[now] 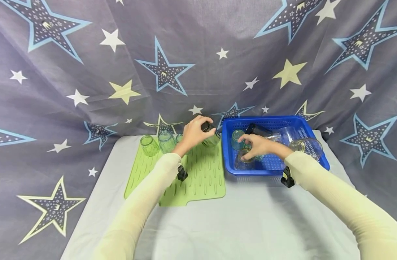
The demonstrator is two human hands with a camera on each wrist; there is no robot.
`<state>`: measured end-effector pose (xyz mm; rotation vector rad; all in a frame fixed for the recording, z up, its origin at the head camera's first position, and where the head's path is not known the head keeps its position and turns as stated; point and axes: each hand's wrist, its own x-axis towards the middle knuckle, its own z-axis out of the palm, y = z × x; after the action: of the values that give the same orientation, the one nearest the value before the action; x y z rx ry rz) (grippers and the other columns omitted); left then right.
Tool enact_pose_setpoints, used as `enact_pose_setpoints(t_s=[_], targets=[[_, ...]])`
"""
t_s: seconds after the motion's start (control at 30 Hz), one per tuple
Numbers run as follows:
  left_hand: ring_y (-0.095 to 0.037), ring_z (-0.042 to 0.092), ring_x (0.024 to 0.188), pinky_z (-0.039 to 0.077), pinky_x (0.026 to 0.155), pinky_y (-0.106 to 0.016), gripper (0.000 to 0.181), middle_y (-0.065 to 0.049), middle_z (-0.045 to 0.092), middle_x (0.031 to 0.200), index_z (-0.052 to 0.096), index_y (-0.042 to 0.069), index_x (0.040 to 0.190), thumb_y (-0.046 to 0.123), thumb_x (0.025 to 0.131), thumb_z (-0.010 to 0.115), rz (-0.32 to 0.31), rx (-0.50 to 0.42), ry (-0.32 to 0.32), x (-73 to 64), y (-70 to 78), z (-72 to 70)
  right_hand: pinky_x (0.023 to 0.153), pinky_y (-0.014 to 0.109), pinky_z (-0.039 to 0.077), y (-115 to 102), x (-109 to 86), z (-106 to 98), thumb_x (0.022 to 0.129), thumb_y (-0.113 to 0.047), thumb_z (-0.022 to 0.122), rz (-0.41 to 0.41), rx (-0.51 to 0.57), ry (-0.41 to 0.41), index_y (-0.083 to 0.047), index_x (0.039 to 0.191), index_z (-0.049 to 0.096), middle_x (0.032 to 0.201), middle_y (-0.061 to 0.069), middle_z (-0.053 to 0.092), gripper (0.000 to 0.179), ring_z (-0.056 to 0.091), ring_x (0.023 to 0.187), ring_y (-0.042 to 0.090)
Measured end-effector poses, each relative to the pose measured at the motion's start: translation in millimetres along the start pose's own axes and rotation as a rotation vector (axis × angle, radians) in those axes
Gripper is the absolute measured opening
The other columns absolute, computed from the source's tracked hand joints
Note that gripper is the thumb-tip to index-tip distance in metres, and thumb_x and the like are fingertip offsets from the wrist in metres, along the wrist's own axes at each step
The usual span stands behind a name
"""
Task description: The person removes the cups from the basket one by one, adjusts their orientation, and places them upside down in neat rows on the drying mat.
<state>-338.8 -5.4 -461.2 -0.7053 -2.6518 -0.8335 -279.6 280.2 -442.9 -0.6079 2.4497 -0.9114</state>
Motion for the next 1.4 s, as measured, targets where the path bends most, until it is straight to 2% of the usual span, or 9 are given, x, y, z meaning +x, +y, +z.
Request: enact_pose_setpoints(t_s=[0.17,0.5,0.8,0.93,1.1,1.4], targets=[[-0.017,0.065,0.098,0.053,0.069,-0.035,0.03,0.002,0.067,0.116,0.07,0.025,0.116,0.042,0.092,0.071,-0.02,0.057,-0.061,-1.0,-7.6,6.1,0.092,0.052,0.05,11,0.1,5,0.078,-0.017,0.088,-0.026,-0.025,-0.009,-0.003,0.138,0.052,0.131,0.03,0.054,0.072,0.055,0.114,0.04],[-0.022,0.063,0.099,0.055,0.071,-0.04,0.03,-0.003,0.064,0.118,0.068,0.024,0.118,0.041,0.093,0.071,-0.063,0.173,-0.147,-1.7,-21.0,23.4,0.093,0.056,0.053,25,2.8,9,0.067,-0.006,0.091,-0.104,-0.048,-0.011,-0.001,0.133,0.054,0.119,0.026,0.064,0.075,0.063,0.108,0.038],[-0.025,0.063,0.102,0.057,0.074,-0.043,0.032,-0.006,0.063,0.122,0.066,0.023,0.121,0.043,0.095,0.067,-0.073,0.254,-0.216,-2.3,-27.8,33.9,0.097,0.058,0.053,28,0.8,14,0.066,0.0,0.091,-0.099,-0.028,-0.027,0.002,0.132,0.054,0.12,0.025,0.066,0.076,0.064,0.111,0.041],[-0.027,0.063,0.105,0.057,0.073,-0.043,0.032,-0.007,0.063,0.123,0.066,0.021,0.121,0.041,0.096,0.067,-0.059,0.269,-0.231,-2.8,-30.2,38.6,0.099,0.06,0.051,28,-0.8,16,0.065,-0.001,0.092,-0.08,-0.048,-0.02,0.001,0.134,0.053,0.122,0.025,0.065,0.079,0.062,0.114,0.043],[-0.028,0.063,0.108,0.057,0.078,-0.045,0.033,-0.008,0.062,0.124,0.065,0.021,0.122,0.042,0.097,0.065,-0.068,0.269,-0.256,-3.9,-32.2,40.5,0.099,0.06,0.051,28,-0.4,17,0.067,-0.002,0.091,-0.071,-0.055,-0.015,0.003,0.135,0.052,0.123,0.026,0.065,0.079,0.062,0.114,0.043],[-0.03,0.062,0.111,0.058,0.081,-0.047,0.033,-0.008,0.062,0.123,0.066,0.019,0.121,0.038,0.095,0.07,-0.089,0.269,-0.284,-1.6,-33.1,43.3,0.098,0.058,0.052,30,4.8,18,0.067,-0.003,0.091,-0.066,-0.07,-0.003,0.002,0.134,0.053,0.121,0.025,0.066,0.078,0.064,0.113,0.041]])
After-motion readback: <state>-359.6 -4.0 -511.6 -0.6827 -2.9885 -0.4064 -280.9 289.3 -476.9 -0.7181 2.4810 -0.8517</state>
